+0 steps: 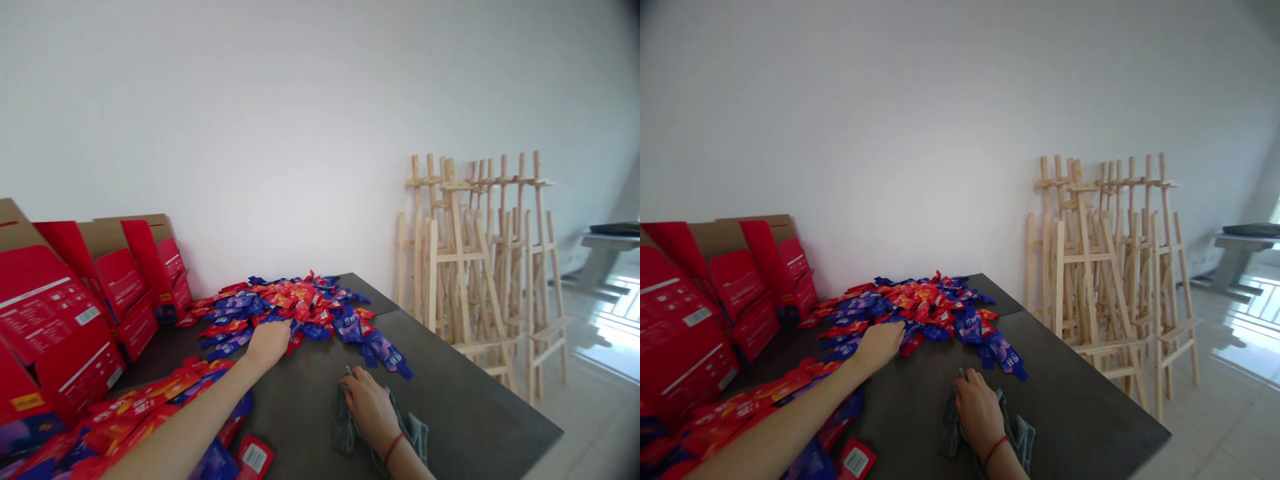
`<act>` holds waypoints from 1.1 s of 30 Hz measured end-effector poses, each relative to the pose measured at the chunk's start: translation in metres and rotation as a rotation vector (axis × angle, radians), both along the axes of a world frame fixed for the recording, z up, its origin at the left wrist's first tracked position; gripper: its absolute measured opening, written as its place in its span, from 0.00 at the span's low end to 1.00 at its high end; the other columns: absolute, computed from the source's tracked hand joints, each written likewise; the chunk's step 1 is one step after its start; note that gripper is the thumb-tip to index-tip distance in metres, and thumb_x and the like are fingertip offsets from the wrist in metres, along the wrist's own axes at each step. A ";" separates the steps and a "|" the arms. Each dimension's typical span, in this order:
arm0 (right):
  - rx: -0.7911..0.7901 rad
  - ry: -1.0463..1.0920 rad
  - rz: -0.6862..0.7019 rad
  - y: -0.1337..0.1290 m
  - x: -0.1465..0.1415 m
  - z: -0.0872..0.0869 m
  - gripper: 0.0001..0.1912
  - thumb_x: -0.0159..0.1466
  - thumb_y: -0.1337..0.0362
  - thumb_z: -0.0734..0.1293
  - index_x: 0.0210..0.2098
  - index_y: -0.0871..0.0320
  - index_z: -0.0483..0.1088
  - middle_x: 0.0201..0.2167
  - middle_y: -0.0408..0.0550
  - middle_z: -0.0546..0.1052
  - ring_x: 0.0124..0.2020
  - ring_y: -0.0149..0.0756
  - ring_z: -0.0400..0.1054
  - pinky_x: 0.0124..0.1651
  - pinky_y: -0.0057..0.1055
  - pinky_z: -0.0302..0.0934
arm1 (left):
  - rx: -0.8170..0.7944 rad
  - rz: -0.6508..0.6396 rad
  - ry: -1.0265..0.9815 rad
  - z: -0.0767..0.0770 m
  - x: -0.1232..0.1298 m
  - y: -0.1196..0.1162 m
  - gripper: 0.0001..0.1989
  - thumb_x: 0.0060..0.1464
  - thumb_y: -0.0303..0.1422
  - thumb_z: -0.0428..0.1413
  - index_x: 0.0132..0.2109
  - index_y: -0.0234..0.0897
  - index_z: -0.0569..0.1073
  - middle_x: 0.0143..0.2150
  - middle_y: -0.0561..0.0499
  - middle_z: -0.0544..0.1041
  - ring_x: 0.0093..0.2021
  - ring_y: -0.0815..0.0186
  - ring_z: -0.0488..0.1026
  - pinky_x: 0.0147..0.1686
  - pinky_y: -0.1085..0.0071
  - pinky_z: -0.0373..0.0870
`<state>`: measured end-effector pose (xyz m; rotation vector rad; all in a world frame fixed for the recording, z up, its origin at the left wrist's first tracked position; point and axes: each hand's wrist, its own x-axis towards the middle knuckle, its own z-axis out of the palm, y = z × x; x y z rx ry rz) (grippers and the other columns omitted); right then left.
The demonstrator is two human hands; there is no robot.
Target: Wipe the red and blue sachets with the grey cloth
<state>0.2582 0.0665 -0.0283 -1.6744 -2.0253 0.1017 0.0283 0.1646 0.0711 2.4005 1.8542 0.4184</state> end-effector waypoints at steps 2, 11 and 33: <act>-0.001 -0.008 0.007 0.000 0.000 0.001 0.13 0.63 0.70 0.60 0.41 0.53 0.73 0.41 0.47 0.72 0.45 0.37 0.65 0.46 0.28 0.58 | -0.064 0.028 -0.121 -0.005 -0.002 -0.021 0.12 0.61 0.33 0.45 0.38 0.33 0.71 0.35 0.41 0.77 0.43 0.55 0.76 0.42 0.61 0.71; -0.054 -0.004 0.001 0.000 0.007 0.007 0.14 0.64 0.68 0.58 0.45 0.53 0.72 0.43 0.48 0.72 0.47 0.36 0.66 0.47 0.27 0.58 | -0.467 0.149 -0.747 -0.064 0.015 -0.117 0.09 0.61 0.32 0.39 0.44 0.35 0.60 0.38 0.43 0.77 0.29 0.64 0.79 0.21 0.75 0.72; -0.020 -0.139 0.098 -0.046 0.009 0.043 0.19 0.60 0.72 0.59 0.48 0.52 0.71 0.49 0.49 0.69 0.50 0.39 0.61 0.51 0.32 0.56 | -0.716 0.115 -0.497 -0.090 0.008 -0.132 0.16 0.57 0.34 0.40 0.26 0.36 0.66 0.11 0.59 0.60 0.11 0.69 0.63 0.12 0.77 0.57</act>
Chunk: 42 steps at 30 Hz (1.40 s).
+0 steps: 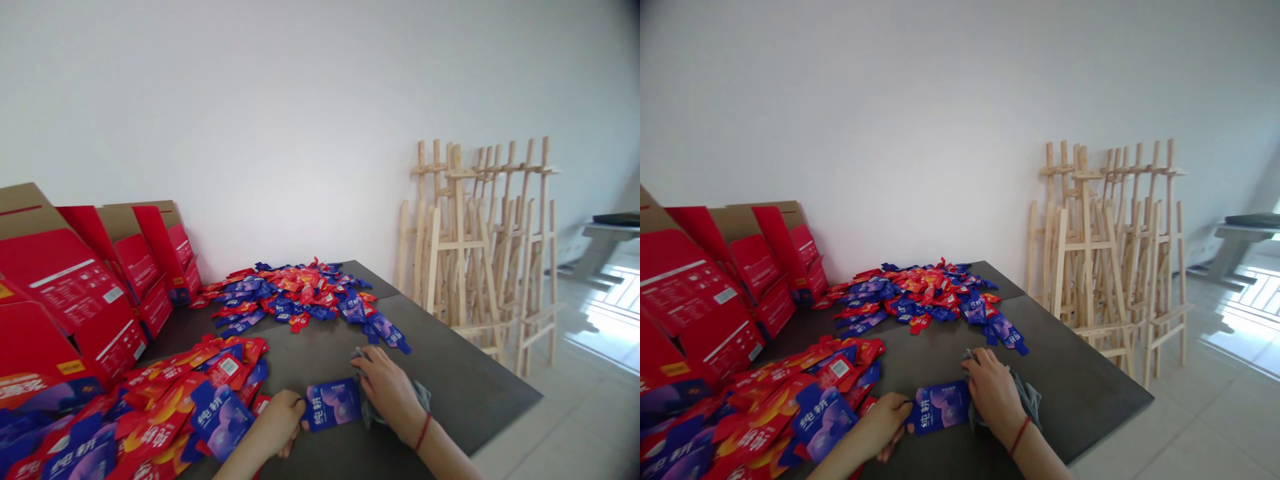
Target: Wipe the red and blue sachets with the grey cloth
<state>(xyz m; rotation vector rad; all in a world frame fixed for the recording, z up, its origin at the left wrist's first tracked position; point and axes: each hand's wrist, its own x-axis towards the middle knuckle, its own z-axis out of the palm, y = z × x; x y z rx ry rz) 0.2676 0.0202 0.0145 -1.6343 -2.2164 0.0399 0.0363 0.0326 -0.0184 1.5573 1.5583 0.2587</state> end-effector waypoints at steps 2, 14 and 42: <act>-0.027 0.001 0.139 -0.009 -0.015 -0.001 0.18 0.61 0.71 0.59 0.48 0.49 0.71 0.48 0.45 0.69 0.48 0.37 0.61 0.50 0.30 0.55 | -0.009 0.009 -0.027 -0.004 -0.001 0.000 0.15 0.58 0.36 0.39 0.28 0.37 0.65 0.11 0.61 0.58 0.10 0.70 0.60 0.12 0.77 0.55; -0.107 -0.207 0.093 0.012 -0.025 -0.020 0.16 0.64 0.72 0.57 0.42 0.53 0.74 0.43 0.50 0.72 0.45 0.42 0.61 0.44 0.34 0.56 | -0.079 0.106 -0.249 -0.018 -0.004 -0.006 0.10 0.60 0.39 0.43 0.45 0.40 0.60 0.13 0.64 0.64 0.08 0.72 0.60 0.14 0.79 0.57; -0.077 -0.224 -0.030 0.007 -0.020 -0.022 0.19 0.64 0.73 0.56 0.46 0.54 0.73 0.44 0.54 0.72 0.46 0.45 0.62 0.45 0.36 0.58 | -0.021 0.157 -0.412 -0.026 0.003 -0.004 0.16 0.58 0.43 0.47 0.48 0.39 0.60 0.16 0.63 0.66 0.09 0.73 0.61 0.12 0.80 0.52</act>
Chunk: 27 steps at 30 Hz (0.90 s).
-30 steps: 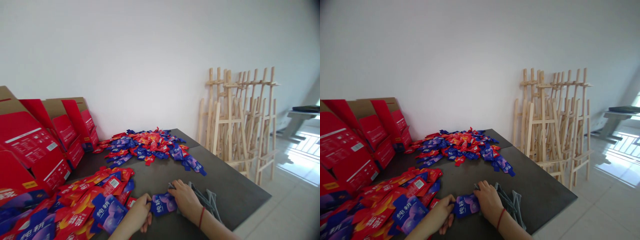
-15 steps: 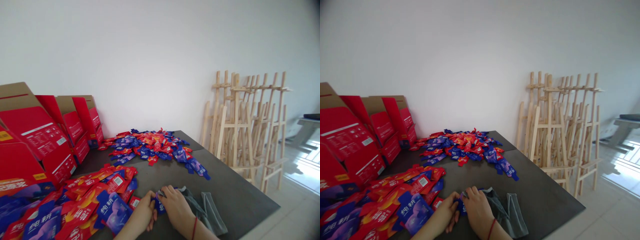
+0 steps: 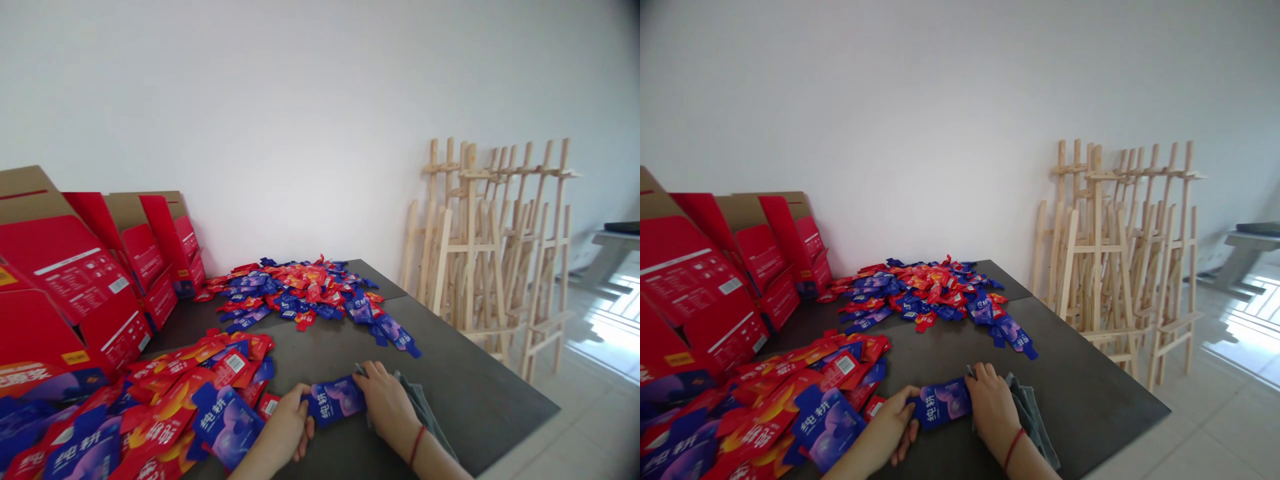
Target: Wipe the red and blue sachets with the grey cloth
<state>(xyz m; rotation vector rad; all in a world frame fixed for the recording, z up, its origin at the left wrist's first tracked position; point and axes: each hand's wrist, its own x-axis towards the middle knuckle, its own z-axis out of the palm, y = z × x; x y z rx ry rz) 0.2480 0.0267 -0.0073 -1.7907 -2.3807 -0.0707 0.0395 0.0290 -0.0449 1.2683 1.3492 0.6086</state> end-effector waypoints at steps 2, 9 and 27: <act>0.006 -0.008 -0.051 0.000 0.012 0.000 0.21 0.63 0.76 0.54 0.46 0.56 0.73 0.45 0.55 0.72 0.45 0.44 0.62 0.46 0.36 0.57 | -0.020 0.012 0.000 0.003 0.001 0.001 0.14 0.60 0.40 0.44 0.49 0.38 0.60 0.16 0.62 0.66 0.10 0.73 0.62 0.11 0.80 0.53; 0.075 0.129 0.249 -0.024 -0.012 -0.001 0.21 0.64 0.74 0.57 0.51 0.48 0.69 0.50 0.45 0.70 0.48 0.38 0.62 0.49 0.31 0.55 | 0.048 0.026 -0.001 0.007 0.001 -0.001 0.15 0.58 0.35 0.45 0.52 0.38 0.58 0.20 0.63 0.66 0.11 0.74 0.61 0.10 0.80 0.55; -0.019 0.206 0.000 -0.007 0.004 0.008 0.16 0.57 0.76 0.58 0.40 0.56 0.69 0.41 0.49 0.71 0.44 0.40 0.63 0.47 0.32 0.56 | 0.021 -0.001 -0.005 0.012 -0.001 -0.002 0.17 0.56 0.26 0.41 0.53 0.37 0.58 0.23 0.61 0.68 0.12 0.76 0.62 0.09 0.82 0.57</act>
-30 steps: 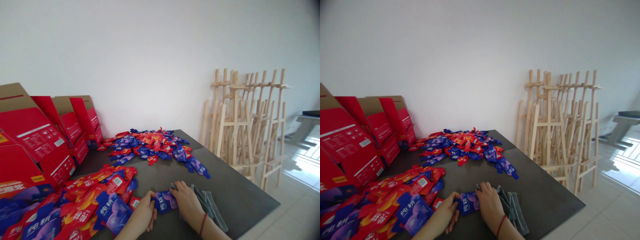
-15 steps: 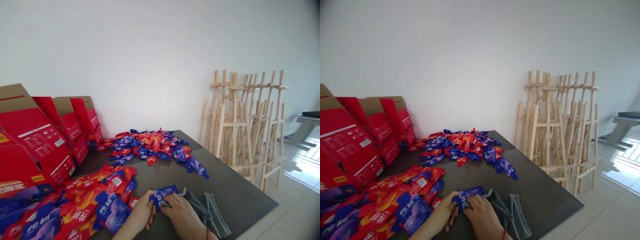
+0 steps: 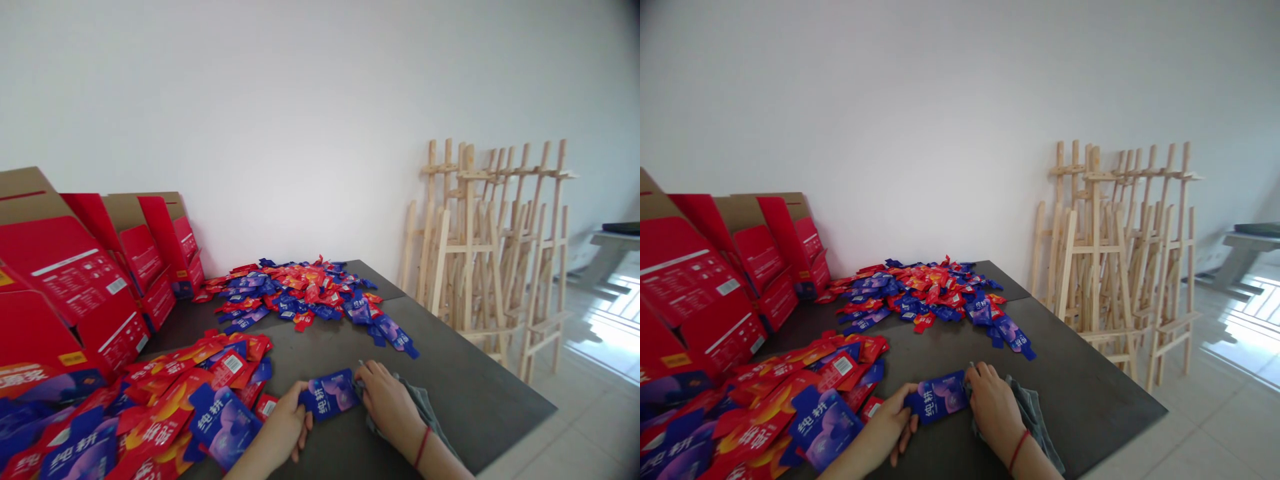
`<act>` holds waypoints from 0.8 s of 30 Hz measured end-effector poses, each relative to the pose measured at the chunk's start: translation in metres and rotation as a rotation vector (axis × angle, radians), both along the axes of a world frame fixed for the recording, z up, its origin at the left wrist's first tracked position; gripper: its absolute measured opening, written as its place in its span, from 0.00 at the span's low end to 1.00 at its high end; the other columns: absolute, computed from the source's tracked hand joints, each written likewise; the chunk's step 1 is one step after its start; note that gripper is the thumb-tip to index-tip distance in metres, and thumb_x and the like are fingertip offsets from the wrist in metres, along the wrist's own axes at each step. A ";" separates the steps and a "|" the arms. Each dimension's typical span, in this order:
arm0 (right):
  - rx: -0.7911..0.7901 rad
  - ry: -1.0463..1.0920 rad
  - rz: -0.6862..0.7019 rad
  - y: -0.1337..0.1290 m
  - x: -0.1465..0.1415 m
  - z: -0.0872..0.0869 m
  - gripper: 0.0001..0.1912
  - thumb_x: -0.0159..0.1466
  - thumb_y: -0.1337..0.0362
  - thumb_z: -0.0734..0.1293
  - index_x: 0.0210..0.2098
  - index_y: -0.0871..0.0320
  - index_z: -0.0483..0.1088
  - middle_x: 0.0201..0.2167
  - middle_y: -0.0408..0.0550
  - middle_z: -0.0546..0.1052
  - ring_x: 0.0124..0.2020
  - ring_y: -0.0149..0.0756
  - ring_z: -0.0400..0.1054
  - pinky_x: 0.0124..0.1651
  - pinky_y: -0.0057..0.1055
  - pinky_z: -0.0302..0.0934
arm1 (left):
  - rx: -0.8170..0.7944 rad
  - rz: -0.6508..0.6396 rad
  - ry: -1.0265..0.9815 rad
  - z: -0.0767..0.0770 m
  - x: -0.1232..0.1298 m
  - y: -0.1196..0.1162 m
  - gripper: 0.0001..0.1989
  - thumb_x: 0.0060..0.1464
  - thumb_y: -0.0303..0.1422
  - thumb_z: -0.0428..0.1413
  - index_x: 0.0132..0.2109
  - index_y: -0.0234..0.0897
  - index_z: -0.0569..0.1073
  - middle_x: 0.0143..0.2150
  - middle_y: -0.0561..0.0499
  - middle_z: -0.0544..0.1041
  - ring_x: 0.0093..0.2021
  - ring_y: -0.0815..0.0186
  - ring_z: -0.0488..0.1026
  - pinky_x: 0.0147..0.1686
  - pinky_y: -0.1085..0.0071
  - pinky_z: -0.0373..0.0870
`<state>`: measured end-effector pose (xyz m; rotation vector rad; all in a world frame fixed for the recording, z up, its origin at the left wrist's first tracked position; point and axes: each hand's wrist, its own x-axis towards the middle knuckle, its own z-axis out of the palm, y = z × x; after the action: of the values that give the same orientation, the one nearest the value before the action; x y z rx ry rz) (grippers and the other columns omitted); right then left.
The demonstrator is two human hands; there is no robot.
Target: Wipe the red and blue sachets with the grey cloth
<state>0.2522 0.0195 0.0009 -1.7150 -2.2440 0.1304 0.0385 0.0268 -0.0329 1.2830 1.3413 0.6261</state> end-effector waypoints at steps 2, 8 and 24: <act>0.031 0.064 0.054 -0.001 -0.012 0.001 0.17 0.57 0.77 0.58 0.41 0.55 0.69 0.41 0.47 0.71 0.44 0.39 0.63 0.47 0.31 0.56 | -0.001 0.003 0.002 -0.001 0.001 0.000 0.17 0.56 0.26 0.41 0.53 0.37 0.58 0.23 0.61 0.68 0.12 0.76 0.62 0.09 0.82 0.57; 0.092 0.056 0.300 -0.005 -0.061 -0.009 0.14 0.61 0.75 0.58 0.40 0.54 0.69 0.41 0.44 0.71 0.43 0.38 0.63 0.46 0.31 0.56 | -0.018 0.004 0.050 -0.004 0.004 0.001 0.18 0.57 0.24 0.38 0.55 0.35 0.56 0.22 0.61 0.66 0.12 0.75 0.60 0.09 0.82 0.56; 0.066 -0.004 -0.015 0.022 -0.009 -0.021 0.14 0.60 0.76 0.59 0.39 0.54 0.69 0.40 0.47 0.70 0.44 0.38 0.64 0.44 0.30 0.57 | -0.006 -0.032 0.026 0.004 0.000 0.000 0.19 0.55 0.26 0.39 0.54 0.37 0.57 0.24 0.60 0.68 0.13 0.75 0.62 0.10 0.81 0.57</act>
<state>0.2428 0.0412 -0.0202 -1.6981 -2.2125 0.0488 0.0390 0.0265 -0.0291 1.3090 1.3402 0.5849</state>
